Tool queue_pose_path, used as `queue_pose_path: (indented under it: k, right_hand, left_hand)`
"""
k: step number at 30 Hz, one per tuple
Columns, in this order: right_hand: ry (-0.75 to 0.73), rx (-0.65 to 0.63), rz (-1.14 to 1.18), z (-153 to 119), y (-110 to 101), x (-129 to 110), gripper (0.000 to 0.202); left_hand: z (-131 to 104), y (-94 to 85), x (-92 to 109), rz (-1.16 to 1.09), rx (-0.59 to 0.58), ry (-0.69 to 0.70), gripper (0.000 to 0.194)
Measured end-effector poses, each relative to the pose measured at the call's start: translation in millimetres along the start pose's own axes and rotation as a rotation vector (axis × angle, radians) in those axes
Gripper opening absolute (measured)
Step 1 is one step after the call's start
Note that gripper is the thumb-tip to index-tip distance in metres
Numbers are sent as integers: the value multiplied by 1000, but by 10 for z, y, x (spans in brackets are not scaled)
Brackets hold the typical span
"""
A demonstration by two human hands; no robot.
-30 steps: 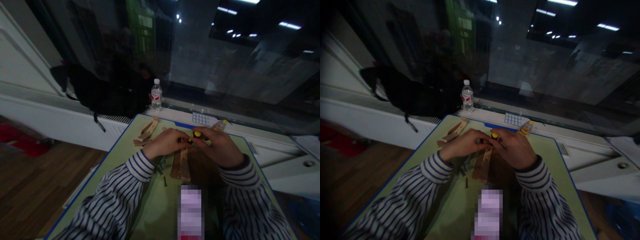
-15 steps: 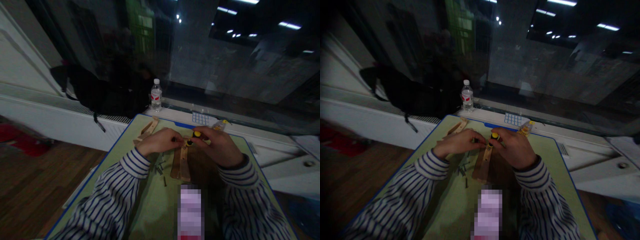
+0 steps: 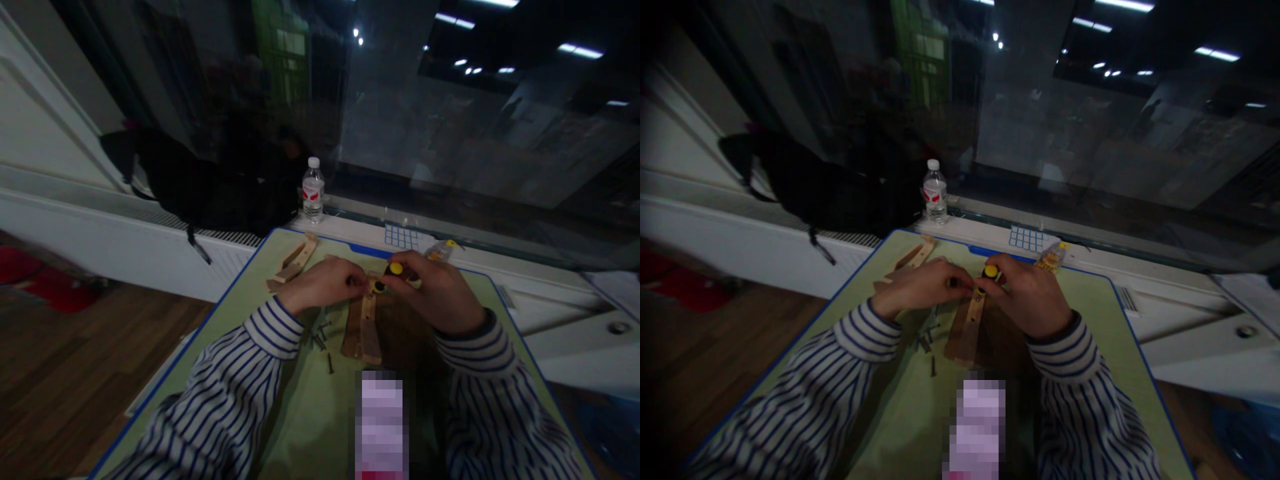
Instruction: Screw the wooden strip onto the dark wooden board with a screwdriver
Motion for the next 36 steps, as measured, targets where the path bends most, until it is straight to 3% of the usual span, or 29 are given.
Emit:
queue_pose_path:
  k: [10,16,21,28,36]
  right_hand:
    - [87,0,-24,25,5,41,33]
    - [101,-18,40,34,-6,18,37]
    - [-3,31,117,38,-49,-75,43]
    - [-44,10,63,45,-37,-96,29]
    - [3,4,10,46,-34,-46,29]
  left_hand:
    - [-17,-41,196,-75,136,64,29]
    - [-8,-26,202,-61,140,85,23]
    - [-23,-42,225,-55,142,118,21]
    - [-28,-30,226,-28,145,118,21]
    - [-45,-77,222,-67,154,91,19]
Point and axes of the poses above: each hand's wrist, its own z-axis towards the middle knuckle, its own y-axis out of the palm, x = y × z, the point moved 9 cm from there along z, towards the middle knuckle, and after that the axes turned 11 degrees about -y, right-handed, at the moved point
